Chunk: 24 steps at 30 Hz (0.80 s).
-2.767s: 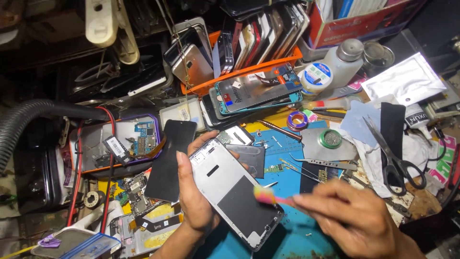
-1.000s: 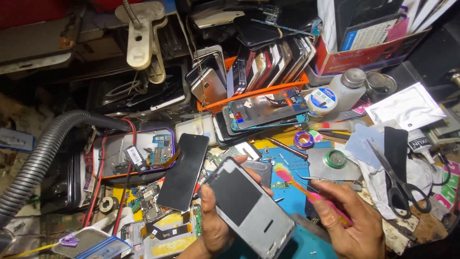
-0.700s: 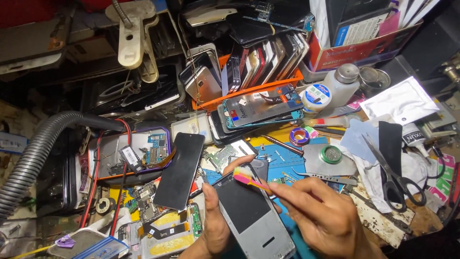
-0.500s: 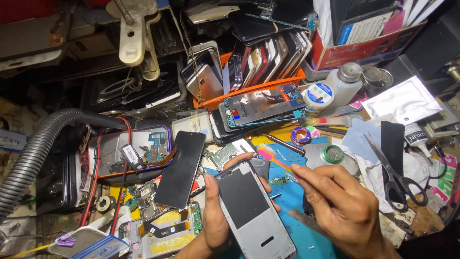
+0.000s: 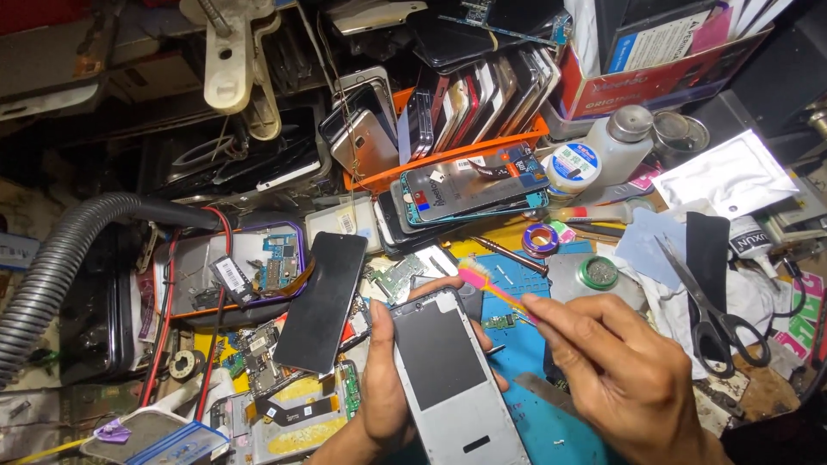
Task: Disassembling a mobile phone to remove internal components and adhesive using small tools
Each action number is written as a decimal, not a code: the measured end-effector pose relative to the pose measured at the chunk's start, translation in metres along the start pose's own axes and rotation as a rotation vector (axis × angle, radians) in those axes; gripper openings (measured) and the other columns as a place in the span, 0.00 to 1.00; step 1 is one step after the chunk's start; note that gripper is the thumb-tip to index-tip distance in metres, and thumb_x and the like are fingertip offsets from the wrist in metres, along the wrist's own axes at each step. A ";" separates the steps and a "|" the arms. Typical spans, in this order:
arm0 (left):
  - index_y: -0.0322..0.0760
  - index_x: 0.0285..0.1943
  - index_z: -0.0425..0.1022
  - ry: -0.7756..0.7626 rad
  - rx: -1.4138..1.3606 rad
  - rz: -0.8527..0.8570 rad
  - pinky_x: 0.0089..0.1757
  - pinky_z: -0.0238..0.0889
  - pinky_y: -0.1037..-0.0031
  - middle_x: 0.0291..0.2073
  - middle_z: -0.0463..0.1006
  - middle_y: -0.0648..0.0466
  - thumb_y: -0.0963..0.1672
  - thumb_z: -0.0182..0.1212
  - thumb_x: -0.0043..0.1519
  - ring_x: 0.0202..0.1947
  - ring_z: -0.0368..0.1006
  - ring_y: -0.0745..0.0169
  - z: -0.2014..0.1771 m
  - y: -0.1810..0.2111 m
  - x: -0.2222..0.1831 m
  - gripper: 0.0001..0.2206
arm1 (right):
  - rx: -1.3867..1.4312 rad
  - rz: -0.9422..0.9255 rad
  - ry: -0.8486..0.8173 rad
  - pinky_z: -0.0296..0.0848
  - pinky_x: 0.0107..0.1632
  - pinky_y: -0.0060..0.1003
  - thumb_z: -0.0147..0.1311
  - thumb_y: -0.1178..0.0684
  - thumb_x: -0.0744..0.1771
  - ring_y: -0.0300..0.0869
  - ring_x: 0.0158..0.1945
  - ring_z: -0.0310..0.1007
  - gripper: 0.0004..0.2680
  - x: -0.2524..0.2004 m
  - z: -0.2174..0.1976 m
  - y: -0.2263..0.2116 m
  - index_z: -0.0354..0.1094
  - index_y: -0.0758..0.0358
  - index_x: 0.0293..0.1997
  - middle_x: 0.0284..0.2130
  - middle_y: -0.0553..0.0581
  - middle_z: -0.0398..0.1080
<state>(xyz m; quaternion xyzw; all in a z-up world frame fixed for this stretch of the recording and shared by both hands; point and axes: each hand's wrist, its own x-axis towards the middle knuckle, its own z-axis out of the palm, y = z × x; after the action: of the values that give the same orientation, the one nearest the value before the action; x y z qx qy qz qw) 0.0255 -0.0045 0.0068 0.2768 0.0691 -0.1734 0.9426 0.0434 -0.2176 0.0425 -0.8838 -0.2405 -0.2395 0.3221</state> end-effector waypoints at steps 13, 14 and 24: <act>0.34 0.65 0.64 0.014 0.277 0.410 0.37 0.74 0.61 0.38 0.79 0.39 0.62 0.41 0.63 0.35 0.78 0.51 -0.009 0.018 0.005 0.35 | -0.188 -0.088 -0.299 0.68 0.19 0.33 0.56 0.53 0.65 0.33 0.21 0.66 0.16 -0.057 -0.016 0.009 0.73 0.36 0.58 0.29 0.40 0.67; 0.33 0.66 0.65 0.058 0.294 0.487 0.34 0.73 0.63 0.38 0.80 0.38 0.62 0.41 0.64 0.35 0.78 0.51 -0.010 0.023 0.006 0.35 | -0.288 -0.024 -0.346 0.68 0.13 0.34 0.53 0.49 0.65 0.32 0.17 0.63 0.16 -0.071 -0.021 0.015 0.73 0.25 0.57 0.27 0.36 0.65; 0.31 0.68 0.64 0.037 0.176 0.322 0.37 0.74 0.56 0.38 0.79 0.33 0.54 0.46 0.66 0.36 0.78 0.45 -0.006 0.026 0.007 0.28 | -0.495 0.049 -0.247 0.75 0.38 0.40 0.57 0.54 0.65 0.39 0.39 0.76 0.17 -0.057 -0.013 0.067 0.72 0.37 0.61 0.38 0.39 0.72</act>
<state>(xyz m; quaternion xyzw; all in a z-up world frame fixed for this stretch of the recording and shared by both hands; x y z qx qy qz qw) 0.0418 0.0173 0.0127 0.3687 0.0259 -0.0207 0.9289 0.0347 -0.2876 -0.0125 -0.9636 -0.1909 -0.1735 0.0700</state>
